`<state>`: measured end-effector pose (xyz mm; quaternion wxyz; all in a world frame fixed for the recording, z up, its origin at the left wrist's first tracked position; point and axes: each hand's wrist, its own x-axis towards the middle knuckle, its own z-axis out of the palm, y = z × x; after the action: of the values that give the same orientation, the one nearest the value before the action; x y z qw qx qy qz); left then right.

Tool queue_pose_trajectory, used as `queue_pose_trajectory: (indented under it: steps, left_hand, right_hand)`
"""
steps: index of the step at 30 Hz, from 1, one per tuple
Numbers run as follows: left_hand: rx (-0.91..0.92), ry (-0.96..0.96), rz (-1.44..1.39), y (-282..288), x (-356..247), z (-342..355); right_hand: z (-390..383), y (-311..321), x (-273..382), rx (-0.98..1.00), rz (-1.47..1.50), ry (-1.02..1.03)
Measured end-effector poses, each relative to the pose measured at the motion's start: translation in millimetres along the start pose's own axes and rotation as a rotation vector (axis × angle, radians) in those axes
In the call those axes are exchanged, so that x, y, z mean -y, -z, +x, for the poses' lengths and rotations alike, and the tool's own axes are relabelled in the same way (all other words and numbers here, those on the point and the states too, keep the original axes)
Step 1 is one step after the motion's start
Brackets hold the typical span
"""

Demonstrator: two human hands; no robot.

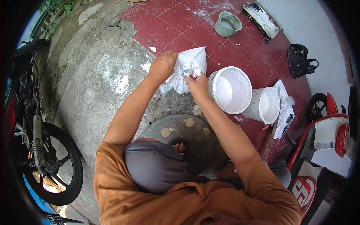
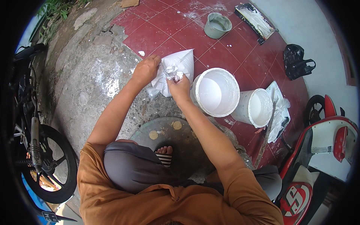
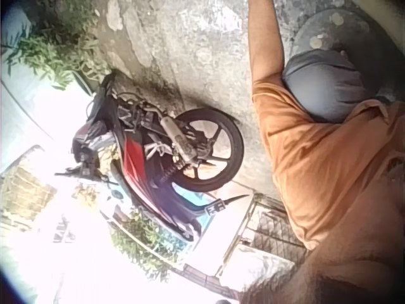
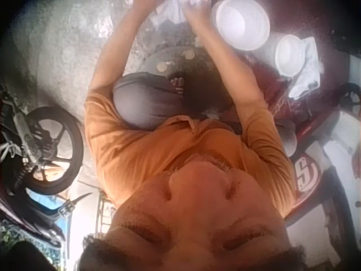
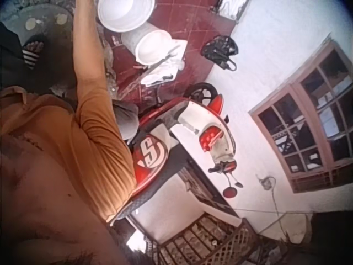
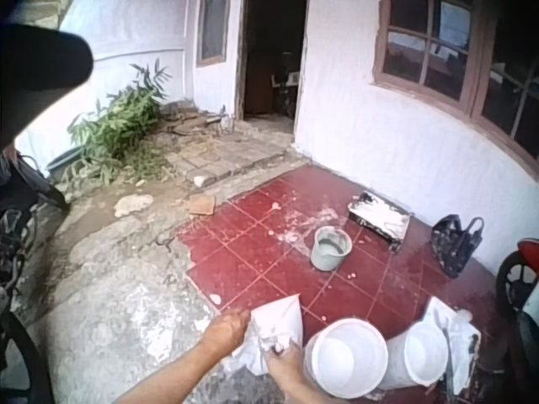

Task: The person stirs white liquid in a bucket with a wooden stick, ties a plastic bag containing a white substance, and kneads the bag by hand.

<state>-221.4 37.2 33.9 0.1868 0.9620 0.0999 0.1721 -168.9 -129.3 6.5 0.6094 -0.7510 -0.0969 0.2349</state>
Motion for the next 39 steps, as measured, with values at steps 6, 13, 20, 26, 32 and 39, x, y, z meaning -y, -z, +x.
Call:
queue_pose_trajectory:
  steps: [6, 13, 20, 26, 32, 39]
  left_hand:
    - [-0.057, -0.115, 0.06, 4.0, -3.0, 7.8]
    - [-0.111, -0.044, 0.088, 1.8, 4.2, 3.3]
    - [0.147, 0.183, 0.041, 15.5, 13.9, 9.9]
    - [-0.086, -0.192, 0.087, 36.3, 13.9, 5.2]
    - [0.397, 0.021, -0.476, 10.7, 11.9, 10.0]
    - [0.428, 0.114, -0.372, 0.8, 13.4, 9.6]
  right_hand:
    - [-3.8, -5.7, -2.8, -0.033, 0.148, -0.065]
    - [-5.8, -13.5, 11.6, -0.013, 0.199, -0.215]
    - [7.6, -12.0, -0.8, -0.032, 0.092, -0.156]
    - [8.1, -8.9, 0.4, -0.081, 0.19, -0.216]
    - [5.5, -9.7, -10.7, -0.093, 0.245, -0.155]
    - [-53.6, -3.8, -34.1, -0.032, 0.091, -0.281]
